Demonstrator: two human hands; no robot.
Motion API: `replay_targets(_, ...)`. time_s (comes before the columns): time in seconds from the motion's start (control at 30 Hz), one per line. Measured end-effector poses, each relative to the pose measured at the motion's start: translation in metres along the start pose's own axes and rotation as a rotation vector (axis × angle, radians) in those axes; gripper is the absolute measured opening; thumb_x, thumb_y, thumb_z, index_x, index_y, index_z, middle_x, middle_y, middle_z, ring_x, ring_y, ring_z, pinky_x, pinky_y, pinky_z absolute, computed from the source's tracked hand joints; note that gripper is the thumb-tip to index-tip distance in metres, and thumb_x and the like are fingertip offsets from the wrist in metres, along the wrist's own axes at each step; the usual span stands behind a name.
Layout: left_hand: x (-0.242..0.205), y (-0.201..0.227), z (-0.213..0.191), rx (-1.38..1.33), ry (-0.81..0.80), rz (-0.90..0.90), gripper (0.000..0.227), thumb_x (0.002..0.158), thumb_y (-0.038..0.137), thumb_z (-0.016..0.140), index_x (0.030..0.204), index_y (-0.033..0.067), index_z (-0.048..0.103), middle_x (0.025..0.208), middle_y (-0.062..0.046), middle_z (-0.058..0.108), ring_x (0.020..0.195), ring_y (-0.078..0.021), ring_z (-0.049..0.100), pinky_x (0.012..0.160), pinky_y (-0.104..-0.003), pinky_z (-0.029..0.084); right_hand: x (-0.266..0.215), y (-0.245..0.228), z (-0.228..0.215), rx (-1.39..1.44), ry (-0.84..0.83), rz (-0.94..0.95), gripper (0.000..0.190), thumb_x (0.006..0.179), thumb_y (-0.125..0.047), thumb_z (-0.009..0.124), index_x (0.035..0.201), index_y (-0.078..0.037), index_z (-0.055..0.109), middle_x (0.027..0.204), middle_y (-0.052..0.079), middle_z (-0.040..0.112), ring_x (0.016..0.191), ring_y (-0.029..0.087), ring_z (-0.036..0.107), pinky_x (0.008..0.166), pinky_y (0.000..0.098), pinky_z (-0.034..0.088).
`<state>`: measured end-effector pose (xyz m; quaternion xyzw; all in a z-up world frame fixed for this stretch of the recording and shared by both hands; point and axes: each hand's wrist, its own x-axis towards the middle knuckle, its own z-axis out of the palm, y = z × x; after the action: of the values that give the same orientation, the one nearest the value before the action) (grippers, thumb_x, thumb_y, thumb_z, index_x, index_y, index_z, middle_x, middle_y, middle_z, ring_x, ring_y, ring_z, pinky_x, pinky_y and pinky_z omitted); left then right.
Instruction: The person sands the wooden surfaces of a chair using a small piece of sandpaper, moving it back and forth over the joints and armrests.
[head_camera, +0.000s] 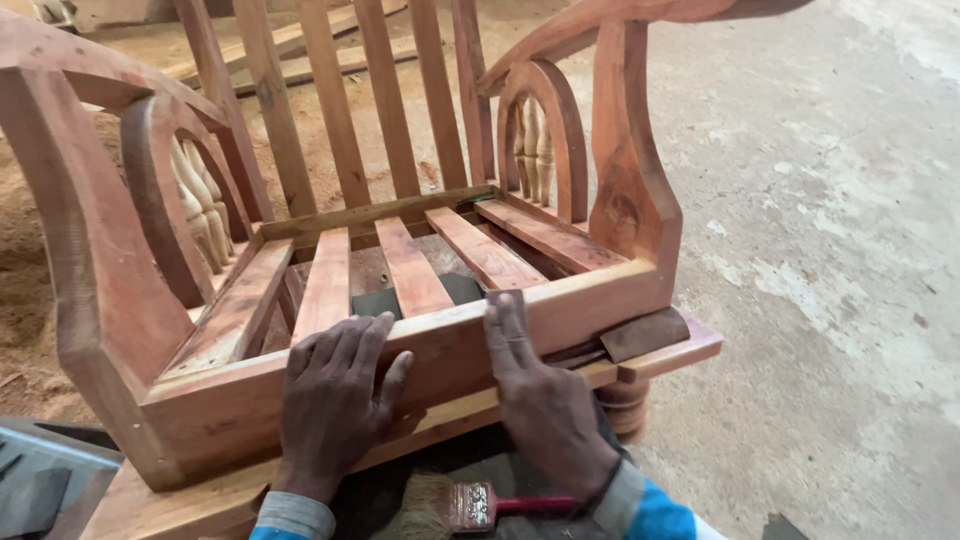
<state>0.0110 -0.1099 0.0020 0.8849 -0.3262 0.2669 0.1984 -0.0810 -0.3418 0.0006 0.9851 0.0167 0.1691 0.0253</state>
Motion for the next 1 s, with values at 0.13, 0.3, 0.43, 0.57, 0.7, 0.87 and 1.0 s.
replay_targets(0.13,0.001,-0.003,0.001,0.007,0.007,0.005,0.046,0.095,0.039,0.061,0.129,0.0084,0.064,0.118,-0.008,0.069,0.117,-0.0228,0.061,0.101,-0.04,0.041,-0.009,0.04,-0.006,0.039,0.028,0.077,0.084,0.079,0.003,0.05,0.16,-0.015,0.037,0.156,0.01,0.052,0.043,0.015,0.06,0.039,0.03,0.051)
replay_targets(0.3,-0.002,-0.003,0.002,0.017,0.008,-0.002,0.046,0.095,0.042,0.062,0.127,0.0087,0.065,0.118,-0.008,0.07,0.117,-0.0229,0.062,0.102,-0.04,0.04,-0.006,0.083,-0.024,-0.067,0.115,0.211,0.058,0.094,-0.014,0.058,0.149,-0.007,0.042,0.146,0.02,0.058,0.047,0.016,0.064,0.038,0.0306,0.05)
replay_targets(0.43,-0.001,-0.002,0.003,0.012,0.018,0.003,0.046,0.094,0.041,0.062,0.128,0.0094,0.064,0.119,-0.007,0.07,0.118,-0.0227,0.062,0.102,-0.04,0.04,-0.002,0.018,-0.003,0.372,0.08,0.123,0.077,0.078,0.015,0.047,0.153,-0.001,0.04,0.156,0.022,0.048,0.058,0.023,0.073,0.048,0.0345,0.058)
replay_targets(0.57,0.001,-0.001,0.0,0.019,0.006,0.004,0.046,0.094,0.04,0.062,0.129,0.0102,0.064,0.12,-0.007,0.069,0.118,-0.0231,0.061,0.103,-0.04,0.039,-0.008,0.02,-0.005,0.625,0.166,-0.009,0.071,0.079,-0.001,0.06,0.149,-0.003,0.049,0.147,0.016,0.052,0.078,0.021,0.073,0.052,0.029,0.056)
replay_targets(0.7,0.014,0.017,-0.004,-0.045,0.034,-0.037,0.044,0.093,0.04,0.063,0.126,0.0114,0.065,0.122,-0.007,0.07,0.121,-0.0249,0.063,0.103,-0.043,0.041,-0.024,0.074,-0.033,1.218,0.079,0.485,0.049,0.094,-0.006,0.06,0.143,-0.006,0.062,0.105,0.013,0.07,0.054,0.01,0.056,0.048,0.0271,0.057)
replay_targets(0.87,0.04,0.096,0.017,-0.683,-0.061,-0.082,0.05,0.093,0.036,0.072,0.131,0.0032,0.064,0.121,-0.016,0.072,0.112,-0.0319,0.068,0.093,-0.046,0.053,-0.028,0.083,-0.035,1.671,0.065,0.707,0.025,0.1,-0.014,0.064,0.123,-0.004,0.066,0.079,0.002,0.062,0.052,0.003,0.052,0.048,0.0206,0.048)
replay_targets(1.0,0.064,0.122,0.028,-1.228,-0.339,-0.456,0.04,0.087,0.018,0.076,0.123,0.0047,0.068,0.1,-0.008,0.08,0.09,-0.0187,0.077,0.077,-0.035,0.065,-0.013,0.073,-0.031,1.632,-0.03,0.616,0.02,0.098,-0.018,0.065,0.113,-0.004,0.064,0.089,0.004,0.071,0.065,0.003,0.062,0.054,0.0199,0.05)
